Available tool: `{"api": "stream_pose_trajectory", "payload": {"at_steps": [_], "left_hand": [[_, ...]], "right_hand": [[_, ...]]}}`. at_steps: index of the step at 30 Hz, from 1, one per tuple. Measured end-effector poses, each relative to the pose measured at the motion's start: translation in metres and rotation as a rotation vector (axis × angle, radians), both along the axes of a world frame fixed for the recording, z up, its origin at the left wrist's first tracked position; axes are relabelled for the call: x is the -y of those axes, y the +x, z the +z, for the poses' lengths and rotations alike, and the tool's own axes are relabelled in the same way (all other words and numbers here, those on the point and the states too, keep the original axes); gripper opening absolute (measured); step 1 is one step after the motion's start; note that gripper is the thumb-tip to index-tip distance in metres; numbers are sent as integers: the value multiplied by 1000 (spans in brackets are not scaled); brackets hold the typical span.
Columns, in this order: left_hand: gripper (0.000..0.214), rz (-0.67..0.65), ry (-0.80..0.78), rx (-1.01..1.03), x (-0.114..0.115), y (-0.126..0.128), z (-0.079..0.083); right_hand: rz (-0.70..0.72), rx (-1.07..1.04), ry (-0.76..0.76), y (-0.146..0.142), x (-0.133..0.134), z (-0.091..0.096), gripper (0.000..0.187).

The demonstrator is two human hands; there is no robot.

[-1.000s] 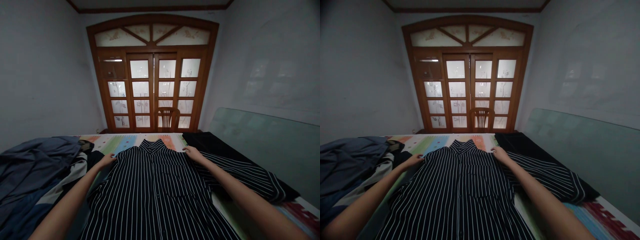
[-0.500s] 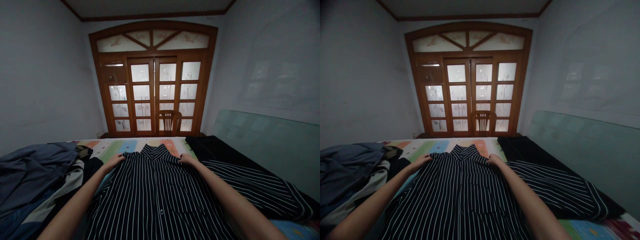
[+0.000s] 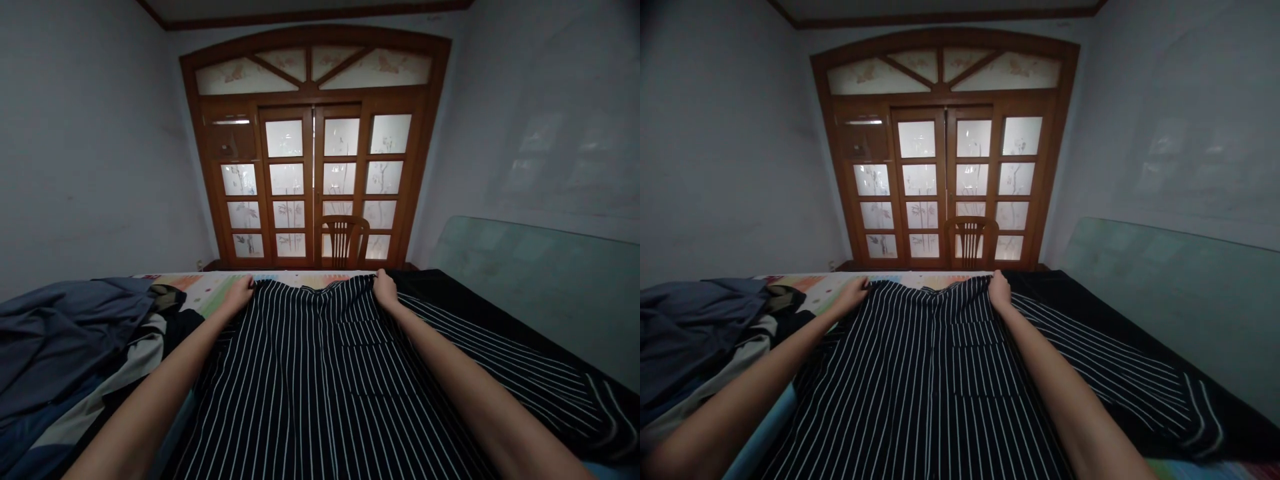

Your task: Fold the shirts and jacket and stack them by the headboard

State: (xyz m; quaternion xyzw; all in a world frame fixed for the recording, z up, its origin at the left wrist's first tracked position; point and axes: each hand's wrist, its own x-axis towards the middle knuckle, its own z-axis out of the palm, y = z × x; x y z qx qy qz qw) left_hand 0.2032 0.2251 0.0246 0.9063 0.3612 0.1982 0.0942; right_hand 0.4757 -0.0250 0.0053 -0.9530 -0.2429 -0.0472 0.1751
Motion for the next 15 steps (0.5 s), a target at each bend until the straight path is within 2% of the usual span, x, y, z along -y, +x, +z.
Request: {"api": "stream_pose_trajectory", "payload": {"at_steps": [3,5,7,8,11,15], "left_hand": [[23,49,73,-64,-2,11,4],[44,59,79,-129,-1,13,4],[59,41,60,-200,1,9,4],[59,19,45,-233,3,4,4],[50,-55,-1,-324,10,-27,6],[40,-68,-43,-420,22,-90,6]], "right_hand": [[29,29,65,6,-2,6,28],[91,33,85,4,-1,6,32],[180,36,90,-5,3,2,39],[230,36,88,-12,5,-1,42],[393,25,66,-42,19,-13,47],[628,-29,12,-101,60,-25,41]]}}
